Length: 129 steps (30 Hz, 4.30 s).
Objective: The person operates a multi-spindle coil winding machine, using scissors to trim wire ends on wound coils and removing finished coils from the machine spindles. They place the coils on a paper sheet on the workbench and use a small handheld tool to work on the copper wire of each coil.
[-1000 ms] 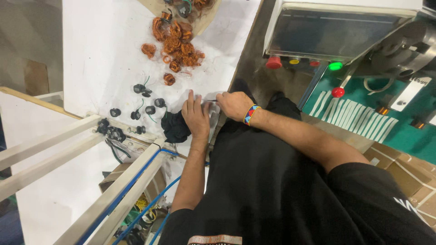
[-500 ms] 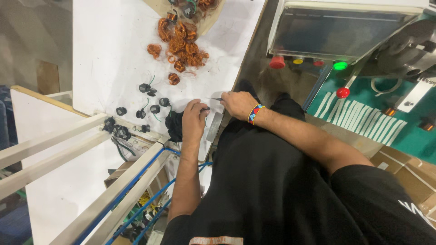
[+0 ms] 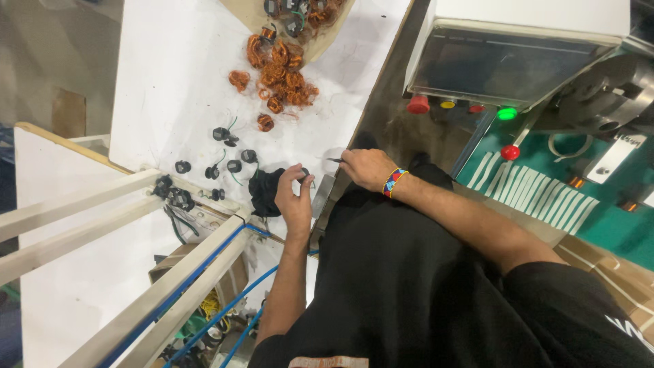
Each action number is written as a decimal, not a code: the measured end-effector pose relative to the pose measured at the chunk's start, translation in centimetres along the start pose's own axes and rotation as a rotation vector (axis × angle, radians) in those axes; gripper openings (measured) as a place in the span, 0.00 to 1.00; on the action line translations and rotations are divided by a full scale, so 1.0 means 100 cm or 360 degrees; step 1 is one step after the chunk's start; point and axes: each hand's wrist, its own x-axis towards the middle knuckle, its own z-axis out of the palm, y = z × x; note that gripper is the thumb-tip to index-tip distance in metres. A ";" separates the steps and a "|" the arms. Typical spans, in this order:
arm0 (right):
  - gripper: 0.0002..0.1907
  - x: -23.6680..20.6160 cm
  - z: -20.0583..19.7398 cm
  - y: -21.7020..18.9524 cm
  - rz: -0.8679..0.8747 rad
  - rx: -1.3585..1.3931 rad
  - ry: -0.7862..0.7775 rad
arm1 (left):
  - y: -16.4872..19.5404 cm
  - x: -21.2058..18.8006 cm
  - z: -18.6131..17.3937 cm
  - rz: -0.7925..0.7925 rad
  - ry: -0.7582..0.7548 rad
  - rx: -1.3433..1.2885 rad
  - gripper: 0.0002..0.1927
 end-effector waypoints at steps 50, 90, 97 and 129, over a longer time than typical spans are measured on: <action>0.07 -0.045 0.076 -0.017 -0.0207 -0.0572 -0.0092 | -0.024 -0.082 0.014 0.0369 -0.0144 0.0626 0.17; 0.06 -0.048 0.073 -0.015 -0.0297 -0.0551 -0.0024 | -0.024 -0.085 0.020 0.0311 -0.0052 0.0632 0.18; 0.09 -0.043 0.084 -0.024 -0.0171 -0.0614 0.0037 | -0.029 -0.087 0.017 0.0368 -0.0071 0.0659 0.19; 0.09 -0.012 -0.079 -0.057 -0.0256 0.0113 0.0362 | 0.006 0.012 0.028 -0.0619 -0.0029 -0.2298 0.27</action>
